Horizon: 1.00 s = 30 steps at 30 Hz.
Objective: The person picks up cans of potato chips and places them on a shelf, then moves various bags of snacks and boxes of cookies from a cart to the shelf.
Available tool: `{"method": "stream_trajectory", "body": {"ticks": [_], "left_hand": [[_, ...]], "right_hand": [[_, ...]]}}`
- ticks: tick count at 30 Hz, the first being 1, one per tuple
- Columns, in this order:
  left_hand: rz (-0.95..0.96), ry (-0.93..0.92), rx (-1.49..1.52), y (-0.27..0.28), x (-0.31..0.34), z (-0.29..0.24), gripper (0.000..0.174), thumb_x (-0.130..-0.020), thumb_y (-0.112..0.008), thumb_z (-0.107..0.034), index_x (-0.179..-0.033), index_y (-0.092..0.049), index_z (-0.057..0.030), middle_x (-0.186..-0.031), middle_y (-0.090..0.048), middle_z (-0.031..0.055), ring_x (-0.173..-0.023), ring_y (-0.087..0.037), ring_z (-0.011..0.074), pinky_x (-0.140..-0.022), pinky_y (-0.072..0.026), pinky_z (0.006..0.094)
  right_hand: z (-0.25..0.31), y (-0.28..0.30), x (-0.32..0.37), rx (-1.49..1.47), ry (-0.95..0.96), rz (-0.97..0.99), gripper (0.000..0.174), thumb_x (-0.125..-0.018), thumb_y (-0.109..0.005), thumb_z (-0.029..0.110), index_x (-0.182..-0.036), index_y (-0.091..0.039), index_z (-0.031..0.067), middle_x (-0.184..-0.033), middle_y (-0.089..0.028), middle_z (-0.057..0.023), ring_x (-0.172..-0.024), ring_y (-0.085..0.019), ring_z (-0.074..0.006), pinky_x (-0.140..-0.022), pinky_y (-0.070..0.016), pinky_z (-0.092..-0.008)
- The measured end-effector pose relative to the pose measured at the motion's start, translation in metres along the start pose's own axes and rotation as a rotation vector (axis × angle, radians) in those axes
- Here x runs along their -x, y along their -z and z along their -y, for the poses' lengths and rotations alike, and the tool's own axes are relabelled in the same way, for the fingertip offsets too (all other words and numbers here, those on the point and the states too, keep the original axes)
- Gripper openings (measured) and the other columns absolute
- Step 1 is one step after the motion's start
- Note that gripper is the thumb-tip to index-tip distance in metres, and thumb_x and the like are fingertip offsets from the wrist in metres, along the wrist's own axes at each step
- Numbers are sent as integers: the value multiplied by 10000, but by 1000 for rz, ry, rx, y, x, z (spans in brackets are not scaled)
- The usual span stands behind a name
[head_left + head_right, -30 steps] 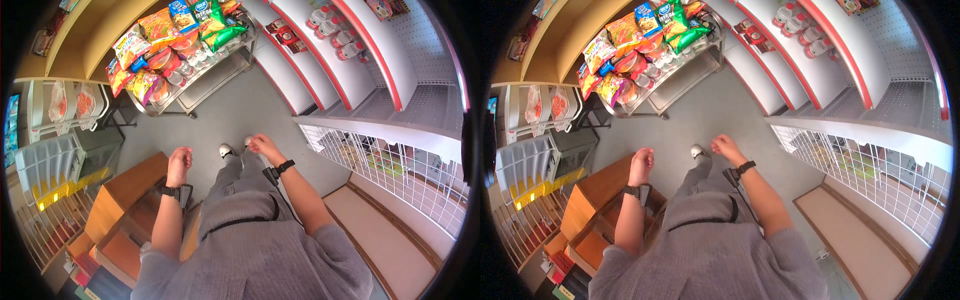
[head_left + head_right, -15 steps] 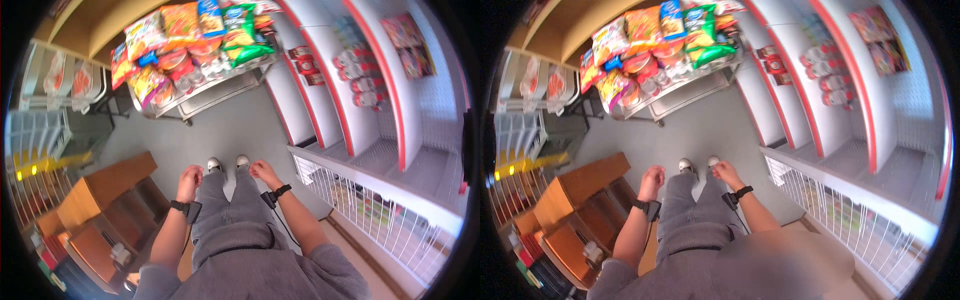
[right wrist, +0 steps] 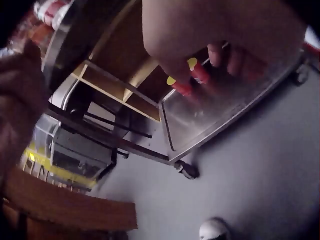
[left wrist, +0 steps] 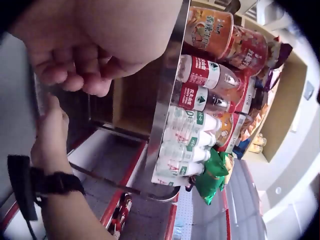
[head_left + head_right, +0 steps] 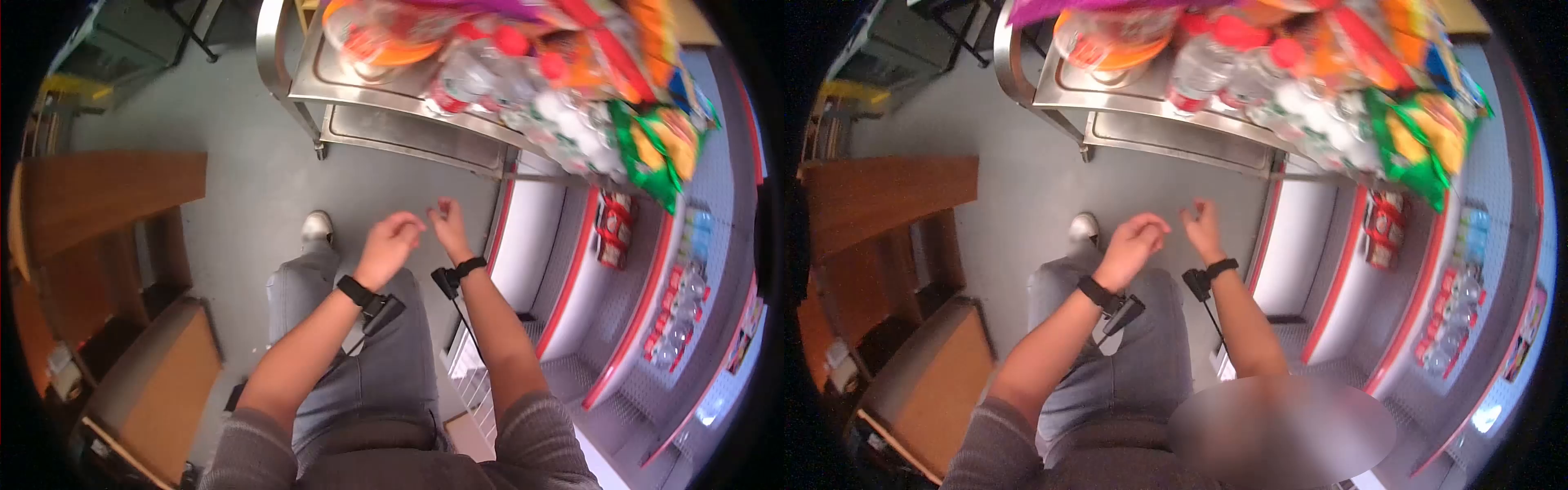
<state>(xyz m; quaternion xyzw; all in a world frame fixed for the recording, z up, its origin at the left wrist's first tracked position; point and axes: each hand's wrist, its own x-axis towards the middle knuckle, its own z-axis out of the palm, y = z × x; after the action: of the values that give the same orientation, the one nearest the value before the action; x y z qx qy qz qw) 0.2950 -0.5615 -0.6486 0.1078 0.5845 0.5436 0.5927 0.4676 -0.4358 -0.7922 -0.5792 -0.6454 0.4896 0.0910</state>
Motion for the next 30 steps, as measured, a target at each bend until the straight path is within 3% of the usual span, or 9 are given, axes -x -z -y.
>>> {"method": "stream_trajectory", "body": {"ticks": [7,11,13,19,22,24,27,29,30], "left_hand": [[-8,-413,-134,50,-102,39,150,-991,-571,-139,-1032,-688,-54,-708,-582,-2,-653,-535,83,-606,-438,276],[134,-650,-495,74,-105,34,111,-945,-615,-139,-968,-660,-40,-781,-673,158,-701,-688,298,-643,-523,421],[32,-698,-543,71,-104,27,112,-933,-623,-145,-944,-645,-35,-816,-688,162,-758,-694,341,-672,-538,459],[-143,-658,-846,81,-89,24,167,-906,-648,-196,-908,-626,-30,-866,-704,146,-856,-698,366,-746,-579,493],[-119,-659,-879,77,-83,16,176,-903,-647,-206,-912,-630,-31,-876,-703,145,-843,-699,352,-749,-585,477],[-94,-636,-887,81,-82,16,184,-891,-665,-216,-912,-634,-36,-881,-704,136,-845,-708,325,-745,-595,459],[-147,-667,-1056,88,-83,23,190,-876,-685,-229,-904,-639,-47,-860,-701,121,-838,-718,299,-725,-606,444],[-172,-668,-1077,85,-89,29,187,-869,-692,-231,-898,-640,-53,-857,-702,115,-832,-720,291,-720,-607,437],[-184,-653,-1089,84,-90,31,185,-862,-700,-232,-892,-641,-60,-854,-703,108,-826,-723,283,-716,-608,430]], "right_hand": [[23,-67,-215,439,675,-299,795,-828,-838,355,-1431,-474,-12,-1464,-421,-277,-1353,-426,-454,-1153,-361,-526],[44,-86,-304,614,884,-427,858,-807,-859,373,-1485,-456,34,-1476,-425,-267,-1423,-355,-448,-1191,-322,-527],[58,-95,-331,694,932,-453,934,-795,-854,443,-1528,-428,53,-1573,-319,-307,-1442,-335,-503,-1189,-295,-614],[130,-101,-361,761,572,-90,1122,-728,-893,516,-1614,-333,116,-1628,-335,-243,-1526,-270,-452,-1236,-236,-611],[143,-116,-379,602,434,60,1088,-726,-887,546,-1583,-395,90,-1542,-501,-229,-1478,-408,-433,-1201,-329,-586],[134,-131,-415,792,446,-24,944,-736,-872,553,-1477,-549,67,-1406,-640,-238,-1349,-576,-412,-1132,-439,-517],[149,-149,-406,921,313,89,744,-780,-830,537,-1318,-681,45,-1290,-701,-261,-1238,-656,-404,-1059,-504,-466],[104,-156,-455,767,702,-97,543,-858,-747,468,-1208,-750,53,-1252,-714,-255,-1237,-651,-411,-1046,-511,-484],[108,-158,-452,883,544,-114,548,-860,-745,464,-1227,-742,58,-1255,-716,-247,-1227,-648,-434,-1052,-505,-494]]}}
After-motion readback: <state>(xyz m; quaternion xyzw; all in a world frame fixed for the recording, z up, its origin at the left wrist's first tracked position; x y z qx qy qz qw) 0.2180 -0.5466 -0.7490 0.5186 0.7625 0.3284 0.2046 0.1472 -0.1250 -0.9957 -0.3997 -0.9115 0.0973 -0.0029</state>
